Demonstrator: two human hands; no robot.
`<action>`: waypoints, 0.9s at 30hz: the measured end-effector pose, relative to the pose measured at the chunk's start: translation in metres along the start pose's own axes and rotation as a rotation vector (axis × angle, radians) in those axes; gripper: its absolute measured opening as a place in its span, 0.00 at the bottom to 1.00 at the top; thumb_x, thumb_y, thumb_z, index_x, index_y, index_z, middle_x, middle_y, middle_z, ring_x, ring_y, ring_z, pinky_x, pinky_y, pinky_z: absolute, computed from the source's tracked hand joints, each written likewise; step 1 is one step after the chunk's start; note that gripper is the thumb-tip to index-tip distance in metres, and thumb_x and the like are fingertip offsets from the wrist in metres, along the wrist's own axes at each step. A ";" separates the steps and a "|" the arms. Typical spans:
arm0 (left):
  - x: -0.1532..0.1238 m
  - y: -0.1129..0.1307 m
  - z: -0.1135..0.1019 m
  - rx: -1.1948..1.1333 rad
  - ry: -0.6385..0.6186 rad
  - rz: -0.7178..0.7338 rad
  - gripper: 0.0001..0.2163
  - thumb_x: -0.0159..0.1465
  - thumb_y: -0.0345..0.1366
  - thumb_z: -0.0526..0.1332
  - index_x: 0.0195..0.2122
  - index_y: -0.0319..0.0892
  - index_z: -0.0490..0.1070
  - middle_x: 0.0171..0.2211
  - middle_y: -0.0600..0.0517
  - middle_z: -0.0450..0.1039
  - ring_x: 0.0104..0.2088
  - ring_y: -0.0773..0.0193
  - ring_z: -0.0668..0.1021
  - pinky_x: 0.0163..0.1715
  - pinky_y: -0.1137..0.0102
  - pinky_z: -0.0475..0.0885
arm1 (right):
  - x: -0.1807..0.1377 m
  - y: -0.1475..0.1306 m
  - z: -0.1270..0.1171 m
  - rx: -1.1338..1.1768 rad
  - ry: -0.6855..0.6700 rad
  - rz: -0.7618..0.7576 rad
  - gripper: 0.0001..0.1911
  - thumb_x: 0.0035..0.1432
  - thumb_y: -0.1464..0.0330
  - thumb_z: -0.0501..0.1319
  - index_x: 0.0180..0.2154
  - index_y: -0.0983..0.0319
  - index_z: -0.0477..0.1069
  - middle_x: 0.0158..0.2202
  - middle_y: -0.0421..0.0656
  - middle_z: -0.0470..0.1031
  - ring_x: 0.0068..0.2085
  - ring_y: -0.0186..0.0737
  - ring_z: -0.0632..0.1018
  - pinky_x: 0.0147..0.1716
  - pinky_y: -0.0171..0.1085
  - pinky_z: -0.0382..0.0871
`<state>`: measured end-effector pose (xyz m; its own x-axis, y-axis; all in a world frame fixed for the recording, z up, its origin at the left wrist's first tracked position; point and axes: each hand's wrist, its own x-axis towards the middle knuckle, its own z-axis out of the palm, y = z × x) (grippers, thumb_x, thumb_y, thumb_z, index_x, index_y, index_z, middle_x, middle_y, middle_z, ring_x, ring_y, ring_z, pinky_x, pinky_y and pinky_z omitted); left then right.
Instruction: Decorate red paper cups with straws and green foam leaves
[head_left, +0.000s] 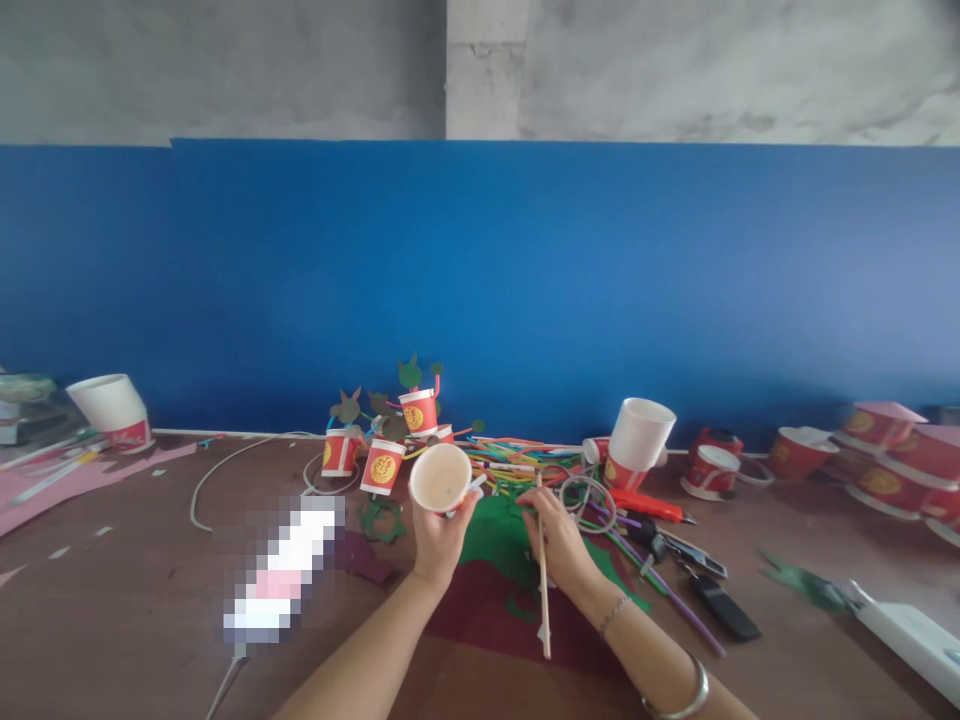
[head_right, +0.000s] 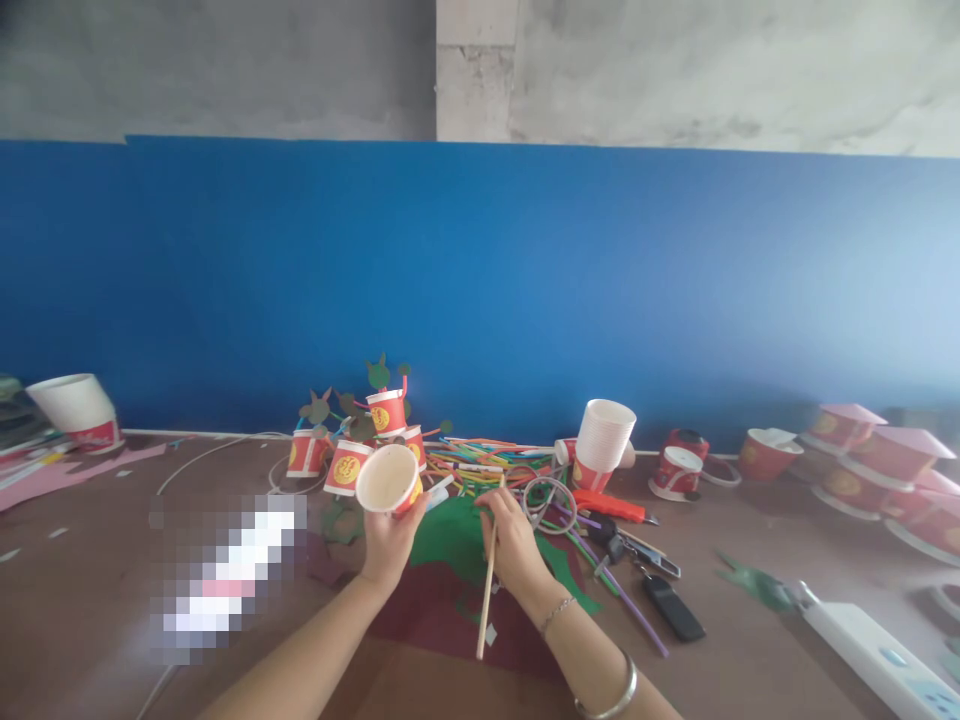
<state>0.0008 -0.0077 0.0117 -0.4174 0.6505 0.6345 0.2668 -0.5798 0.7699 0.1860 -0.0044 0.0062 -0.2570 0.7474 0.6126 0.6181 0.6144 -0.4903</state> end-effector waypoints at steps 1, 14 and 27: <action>-0.002 0.001 0.000 0.017 -0.013 0.044 0.21 0.54 0.40 0.67 0.45 0.38 0.66 0.42 0.41 0.73 0.44 0.51 0.77 0.46 0.55 0.72 | -0.001 -0.001 0.000 0.017 -0.052 -0.033 0.13 0.58 0.76 0.49 0.41 0.60 0.67 0.39 0.47 0.70 0.41 0.43 0.73 0.41 0.41 0.69; -0.013 0.001 0.003 -0.038 -0.290 0.130 0.25 0.59 0.32 0.61 0.56 0.44 0.55 0.53 0.41 0.63 0.54 0.53 0.69 0.54 0.56 0.64 | -0.005 -0.003 0.005 -0.130 -0.134 -0.059 0.34 0.41 0.83 0.50 0.52 0.60 0.64 0.53 0.49 0.67 0.56 0.48 0.66 0.55 0.51 0.61; -0.024 -0.005 0.009 -0.180 -0.640 0.082 0.27 0.59 0.47 0.61 0.56 0.43 0.56 0.54 0.39 0.62 0.56 0.49 0.67 0.54 0.53 0.63 | -0.016 -0.019 0.014 0.177 0.073 0.056 0.31 0.51 0.61 0.64 0.54 0.62 0.59 0.49 0.51 0.68 0.50 0.51 0.71 0.51 0.48 0.66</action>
<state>0.0174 -0.0155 -0.0069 0.2104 0.7316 0.6484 0.1036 -0.6762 0.7294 0.1686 -0.0247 -0.0032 -0.1675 0.7653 0.6215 0.4876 0.6122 -0.6224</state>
